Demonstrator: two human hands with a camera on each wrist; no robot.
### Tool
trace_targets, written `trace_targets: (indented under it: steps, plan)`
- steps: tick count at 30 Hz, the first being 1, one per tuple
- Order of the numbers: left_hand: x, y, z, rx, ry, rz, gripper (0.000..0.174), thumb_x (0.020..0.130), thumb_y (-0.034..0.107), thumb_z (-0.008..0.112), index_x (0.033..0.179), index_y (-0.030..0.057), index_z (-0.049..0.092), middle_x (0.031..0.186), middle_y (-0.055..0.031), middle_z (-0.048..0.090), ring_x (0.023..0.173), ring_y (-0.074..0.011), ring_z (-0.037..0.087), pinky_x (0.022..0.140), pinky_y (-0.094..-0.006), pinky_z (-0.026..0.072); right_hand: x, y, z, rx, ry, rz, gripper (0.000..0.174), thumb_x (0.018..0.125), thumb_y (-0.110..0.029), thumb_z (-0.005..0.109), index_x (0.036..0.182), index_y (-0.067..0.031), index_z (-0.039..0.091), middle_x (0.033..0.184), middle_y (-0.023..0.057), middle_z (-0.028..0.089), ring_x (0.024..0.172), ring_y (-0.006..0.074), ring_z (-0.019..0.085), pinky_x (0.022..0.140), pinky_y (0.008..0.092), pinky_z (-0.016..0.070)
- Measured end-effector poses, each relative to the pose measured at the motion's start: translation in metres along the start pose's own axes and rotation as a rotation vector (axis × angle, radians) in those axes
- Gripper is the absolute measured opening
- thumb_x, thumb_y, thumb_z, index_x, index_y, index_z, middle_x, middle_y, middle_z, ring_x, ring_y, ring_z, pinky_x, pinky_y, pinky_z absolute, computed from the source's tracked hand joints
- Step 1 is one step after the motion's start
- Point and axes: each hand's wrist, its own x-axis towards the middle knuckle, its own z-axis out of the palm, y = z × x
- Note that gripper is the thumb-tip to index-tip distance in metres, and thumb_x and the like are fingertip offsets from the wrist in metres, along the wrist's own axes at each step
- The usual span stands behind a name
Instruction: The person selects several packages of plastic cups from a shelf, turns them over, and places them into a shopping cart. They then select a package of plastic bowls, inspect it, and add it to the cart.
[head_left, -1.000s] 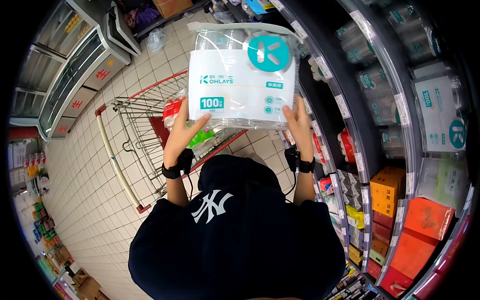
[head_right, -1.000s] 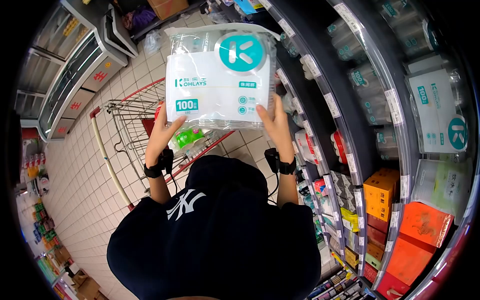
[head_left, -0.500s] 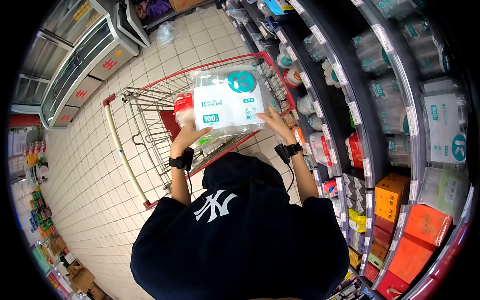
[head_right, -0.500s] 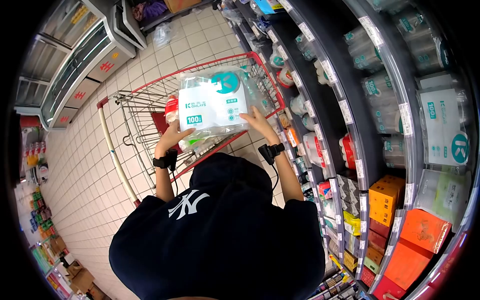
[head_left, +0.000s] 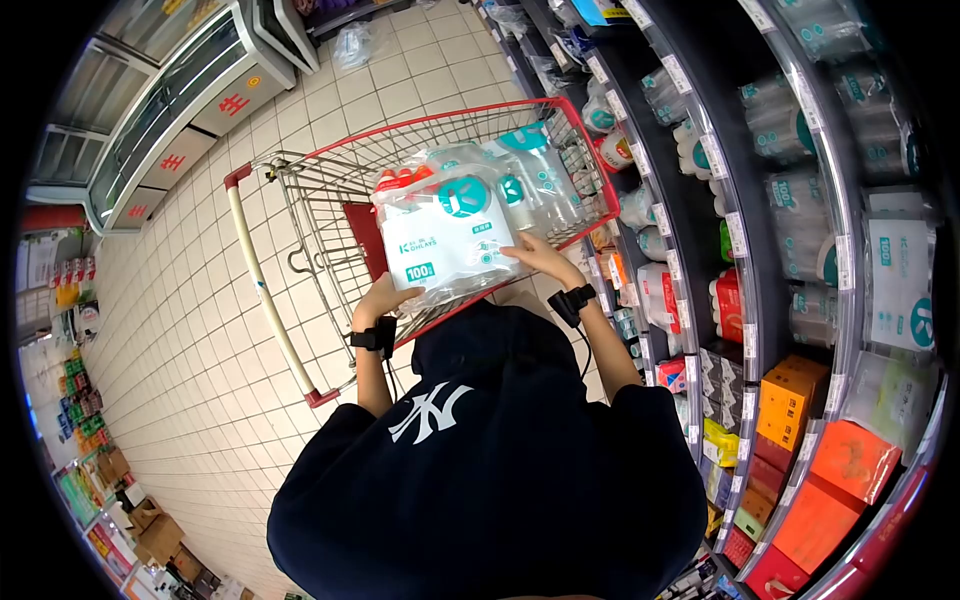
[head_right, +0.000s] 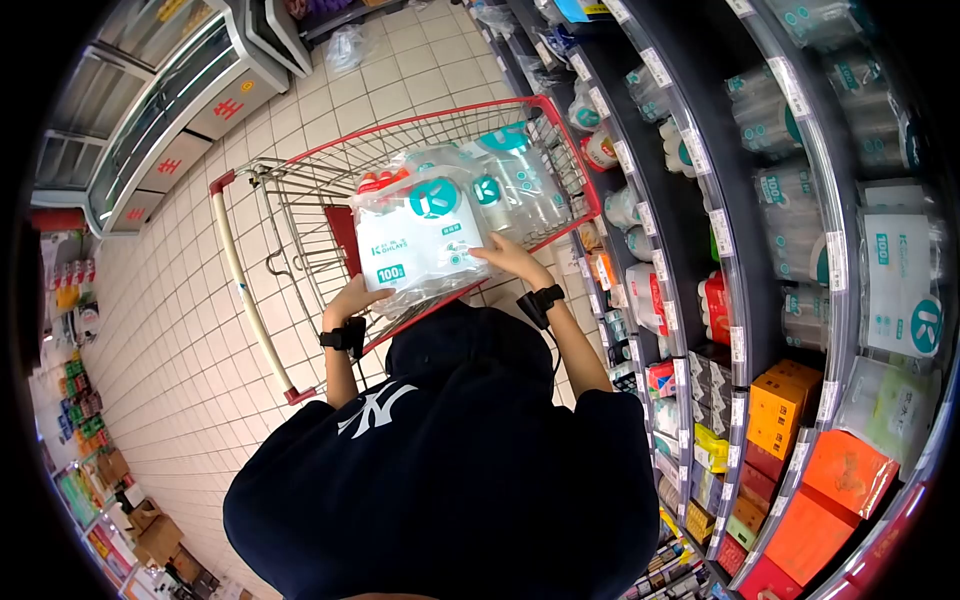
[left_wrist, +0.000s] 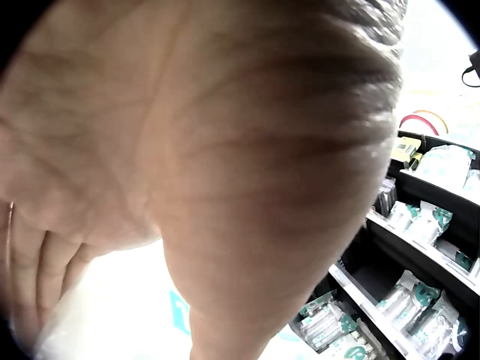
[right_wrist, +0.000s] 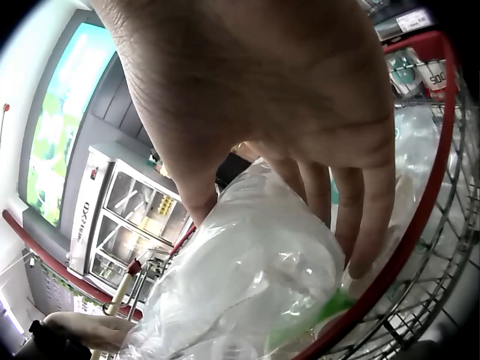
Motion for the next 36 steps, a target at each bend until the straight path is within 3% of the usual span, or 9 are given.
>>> trace_targets:
  steps: [5,6,10,13,16,20,24,27,36]
  plan:
    - [0.012,-0.030,0.000,0.133,0.188,-0.009,0.052,0.071,0.034,0.073,0.100,-0.0076,0.059,0.091,-0.0256,0.065,0.087,-0.0355,0.064,0.074,-0.0403,0.0497,0.020,0.009,0.032,-0.168,0.144,-0.088,0.071,0.081,-0.037,0.067,0.134,0.0022,0.041,0.111,0.0231,0.059,0.101,0.0261,0.059,0.084,0.0327,0.0459]
    - [0.027,-0.049,0.008,0.140,0.266,-0.021,0.047,0.075,0.030,0.071,0.103,-0.0066,0.060,0.093,-0.0218,0.066,0.087,-0.0295,0.065,0.076,-0.0362,0.0497,0.024,0.015,0.038,-0.286,0.199,-0.116,0.072,0.081,-0.035,0.066,0.136,0.0026,0.038,0.115,0.0262,0.058,0.107,0.0304,0.058,0.088,0.0347,0.0455]
    - [0.024,-0.010,0.010,0.187,0.242,-0.149,0.063,0.078,0.032,0.069,0.122,-0.0073,0.047,0.102,-0.0293,0.061,0.096,-0.0388,0.061,0.083,-0.0402,0.0484,0.037,0.043,0.053,-0.405,0.211,-0.064,0.071,0.082,-0.032,0.064,0.136,0.0036,0.035,0.118,0.0287,0.055,0.111,0.0365,0.055,0.090,0.0389,0.0442]
    - [0.040,-0.019,0.015,0.230,0.414,0.043,0.064,0.078,0.029,0.066,0.127,-0.0040,0.041,0.118,-0.0345,0.051,0.111,-0.0454,0.051,0.091,-0.0451,0.0441,0.036,0.059,0.060,-0.428,0.263,-0.084,0.072,0.082,-0.032,0.063,0.137,0.0042,0.033,0.121,0.0275,0.054,0.113,0.0354,0.054,0.091,0.0388,0.0439]
    - [0.054,-0.023,0.012,0.336,0.523,0.116,0.075,0.080,0.024,0.064,0.143,0.0074,0.026,0.141,-0.0359,0.020,0.124,-0.0509,0.034,0.098,-0.0481,0.0392,0.029,0.061,0.065,-0.424,0.318,-0.137,0.067,0.082,-0.034,0.061,0.133,0.0024,0.038,0.116,0.0266,0.057,0.107,0.0372,0.057,0.089,0.0407,0.0445]
    - [0.083,-0.054,0.012,0.465,0.597,0.169,0.076,0.083,0.021,0.060,0.147,0.0164,0.018,0.144,-0.0368,0.008,0.121,-0.0492,0.039,0.096,-0.0461,0.0417,0.021,0.054,0.073,-0.560,0.362,-0.027,0.058,0.082,-0.036,0.060,0.126,-0.0020,0.046,0.103,0.0242,0.061,0.094,0.0410,0.059,0.083,0.0442,0.0453]
    - [0.085,-0.049,0.005,0.416,0.458,0.054,0.070,0.085,0.020,0.055,0.146,0.0168,0.020,0.143,-0.0385,0.010,0.098,-0.0473,0.057,0.084,-0.0441,0.0490,0.019,0.051,0.080,-0.674,0.446,-0.032,0.057,0.082,-0.039,0.060,0.124,-0.0027,0.048,0.099,0.0223,0.062,0.092,0.0401,0.059,0.082,0.0454,0.0444]
    - [0.091,-0.043,-0.003,0.502,0.400,-0.023,0.066,0.087,0.022,0.051,0.146,0.0169,0.021,0.142,-0.0383,0.015,0.097,-0.0469,0.058,0.082,-0.0451,0.0493,0.018,0.056,0.084,-0.700,0.518,-0.134,0.058,0.081,-0.040,0.061,0.124,-0.0019,0.049,0.099,0.0223,0.062,0.095,0.0390,0.058,0.085,0.0461,0.0420]
    - [0.088,-0.056,0.023,0.657,0.483,0.031,0.063,0.086,0.020,0.051,0.144,0.0117,0.026,0.137,-0.0374,0.028,0.116,-0.0457,0.047,0.090,-0.0442,0.0465,-0.009,0.067,0.094,-0.740,0.682,-0.284,0.039,0.078,-0.025,0.058,0.106,0.0023,0.057,0.091,0.0189,0.063,0.100,0.0308,0.054,0.101,0.0420,0.0321]
